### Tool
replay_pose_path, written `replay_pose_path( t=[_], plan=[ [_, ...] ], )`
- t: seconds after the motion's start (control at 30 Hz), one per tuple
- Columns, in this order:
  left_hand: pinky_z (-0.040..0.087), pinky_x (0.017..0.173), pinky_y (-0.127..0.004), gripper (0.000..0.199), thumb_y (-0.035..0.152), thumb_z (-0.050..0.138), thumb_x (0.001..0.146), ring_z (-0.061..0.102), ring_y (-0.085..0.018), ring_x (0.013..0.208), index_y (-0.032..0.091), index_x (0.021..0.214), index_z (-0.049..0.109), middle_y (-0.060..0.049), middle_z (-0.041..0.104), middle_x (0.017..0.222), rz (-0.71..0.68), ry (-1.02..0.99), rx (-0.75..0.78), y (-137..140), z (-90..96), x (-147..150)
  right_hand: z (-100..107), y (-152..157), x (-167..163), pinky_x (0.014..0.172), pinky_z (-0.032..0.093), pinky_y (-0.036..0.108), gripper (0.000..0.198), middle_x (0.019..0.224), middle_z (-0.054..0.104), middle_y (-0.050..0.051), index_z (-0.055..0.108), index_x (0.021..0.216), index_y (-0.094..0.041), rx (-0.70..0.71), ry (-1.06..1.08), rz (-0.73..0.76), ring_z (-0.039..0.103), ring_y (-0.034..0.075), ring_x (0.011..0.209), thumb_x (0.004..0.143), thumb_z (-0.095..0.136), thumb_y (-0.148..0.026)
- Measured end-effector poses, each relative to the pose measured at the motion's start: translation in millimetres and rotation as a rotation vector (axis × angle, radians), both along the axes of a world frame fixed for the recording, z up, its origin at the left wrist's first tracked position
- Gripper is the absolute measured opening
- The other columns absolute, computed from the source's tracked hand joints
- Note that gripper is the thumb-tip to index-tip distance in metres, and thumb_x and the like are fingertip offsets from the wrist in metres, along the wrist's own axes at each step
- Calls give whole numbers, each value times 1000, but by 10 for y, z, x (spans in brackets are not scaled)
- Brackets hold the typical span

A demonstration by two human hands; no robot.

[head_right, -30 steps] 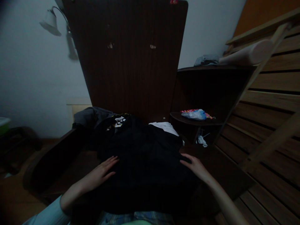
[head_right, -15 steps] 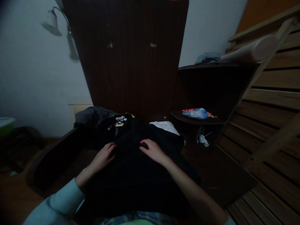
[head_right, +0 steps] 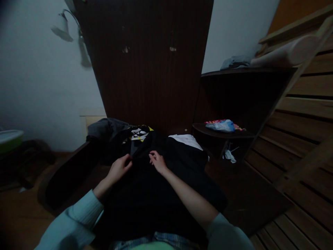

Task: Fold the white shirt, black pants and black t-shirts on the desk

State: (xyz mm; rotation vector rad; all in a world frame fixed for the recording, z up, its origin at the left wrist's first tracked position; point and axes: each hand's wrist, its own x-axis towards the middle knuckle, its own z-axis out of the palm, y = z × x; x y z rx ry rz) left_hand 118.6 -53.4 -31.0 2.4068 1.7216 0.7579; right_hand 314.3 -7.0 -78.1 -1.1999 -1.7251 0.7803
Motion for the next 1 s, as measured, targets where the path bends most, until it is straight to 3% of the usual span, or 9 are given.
replay_pose_path(
  t=[0.2,0.33,0.43,0.63,0.8,0.9,1.0],
  plan=[
    [45,70,-26,16,25,42,80,61,-17,79,19,88,54,-4,64,86,-2,-272,240,228,-132,243,-66,34,53,47,36,19,37,36,40,-9,55,106,-18,-34,-86,-67,47,10,38,84,38,-42],
    [44,70,-25,17,26,42,80,61,-17,78,18,88,55,-5,64,84,12,-373,292,277,-217,219,-90,43,47,45,36,18,41,36,44,-9,54,111,-17,-63,-80,-35,47,9,37,83,41,-44],
    [43,67,-23,21,30,40,82,61,-16,74,18,87,56,-4,65,82,-15,-343,210,248,-258,194,-74,41,36,40,34,18,39,46,54,-6,54,110,-17,-116,57,44,46,7,35,83,40,-41],
    [39,60,-21,44,39,25,87,58,-13,60,18,72,61,1,61,59,-249,-185,-81,253,-305,196,-90,87,31,39,37,17,24,76,64,1,61,94,-19,-154,234,59,54,6,45,77,48,-32],
    [39,58,-22,44,40,25,88,56,-13,59,17,76,60,0,60,61,-57,-297,40,331,-322,118,-125,112,40,50,44,21,18,69,65,0,65,82,-18,-132,159,134,57,10,52,71,56,-29],
    [42,70,-25,30,33,34,86,58,-16,78,16,88,59,-5,63,83,106,-309,169,413,-343,66,-115,95,49,64,47,27,16,72,67,2,68,71,-18,-64,65,202,61,15,66,67,61,-32],
    [43,81,-28,27,32,42,83,56,-19,93,16,99,57,-8,61,99,144,-298,143,506,-395,32,-92,75,54,72,46,30,13,72,68,3,68,65,-18,-11,25,215,62,18,73,64,63,-31]
  ],
)
